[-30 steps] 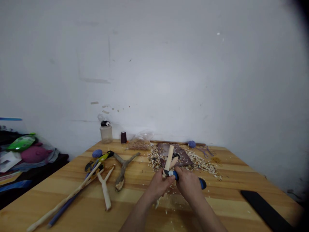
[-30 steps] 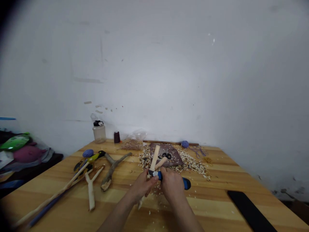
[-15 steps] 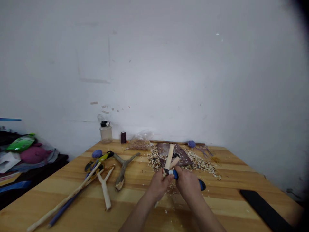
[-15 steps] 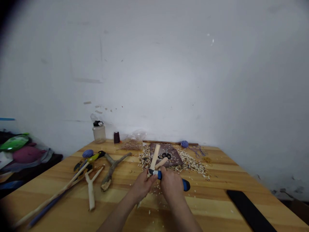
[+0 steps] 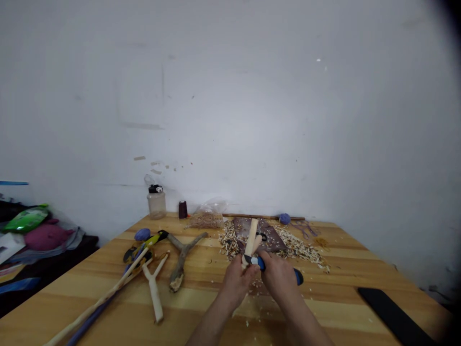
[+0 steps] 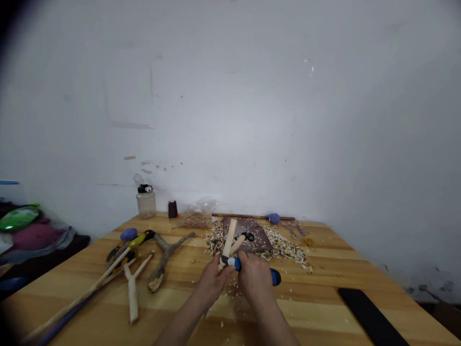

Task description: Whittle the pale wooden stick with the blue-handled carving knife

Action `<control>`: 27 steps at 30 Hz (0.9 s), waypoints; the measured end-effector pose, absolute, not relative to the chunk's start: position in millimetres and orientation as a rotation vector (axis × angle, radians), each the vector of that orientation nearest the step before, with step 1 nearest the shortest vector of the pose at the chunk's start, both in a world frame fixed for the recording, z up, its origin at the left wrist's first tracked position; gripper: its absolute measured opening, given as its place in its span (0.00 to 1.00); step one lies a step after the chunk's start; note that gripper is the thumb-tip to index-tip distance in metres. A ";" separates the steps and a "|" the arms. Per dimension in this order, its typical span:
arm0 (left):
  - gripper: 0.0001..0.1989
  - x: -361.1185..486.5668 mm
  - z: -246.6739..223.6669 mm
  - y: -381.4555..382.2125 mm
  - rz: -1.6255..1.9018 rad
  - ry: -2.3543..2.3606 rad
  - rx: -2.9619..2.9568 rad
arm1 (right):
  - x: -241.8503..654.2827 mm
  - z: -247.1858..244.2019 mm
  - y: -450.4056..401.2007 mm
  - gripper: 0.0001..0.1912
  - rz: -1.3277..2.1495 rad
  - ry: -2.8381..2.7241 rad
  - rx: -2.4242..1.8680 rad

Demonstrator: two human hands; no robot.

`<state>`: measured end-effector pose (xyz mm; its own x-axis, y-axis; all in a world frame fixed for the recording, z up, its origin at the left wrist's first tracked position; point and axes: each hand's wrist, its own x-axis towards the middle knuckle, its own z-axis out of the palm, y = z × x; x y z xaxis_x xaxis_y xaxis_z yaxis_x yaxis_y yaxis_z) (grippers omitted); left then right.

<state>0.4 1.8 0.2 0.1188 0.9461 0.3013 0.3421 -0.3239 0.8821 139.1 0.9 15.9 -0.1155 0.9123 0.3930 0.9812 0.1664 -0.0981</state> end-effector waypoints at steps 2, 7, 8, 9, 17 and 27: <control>0.14 0.3 -2.7 2.1 1.196 1.239 1.760 | 141.3 16.6 0.6 0.11 -0.258 -2.128 -1.784; 0.19 -1.2 -5.9 3.7 1.215 1.245 1.734 | 141.7 17.1 -1.5 0.08 -0.308 -2.142 -1.763; 0.20 -1.3 -6.0 4.2 1.221 1.229 1.722 | 141.4 17.5 -2.0 0.08 -0.309 -2.153 -1.752; 0.21 -1.3 -6.0 4.6 1.225 1.214 1.711 | 141.1 17.9 -2.5 0.07 -0.310 -2.161 -1.743; 0.19 -0.4 -1.8 2.0 1.219 1.246 1.729 | 141.0 14.3 -2.4 0.08 -0.300 -2.106 -1.826; 0.13 -1.9 2.8 -2.0 1.168 1.371 1.830 | 134.8 19.1 -4.1 0.10 -0.234 -2.087 -1.948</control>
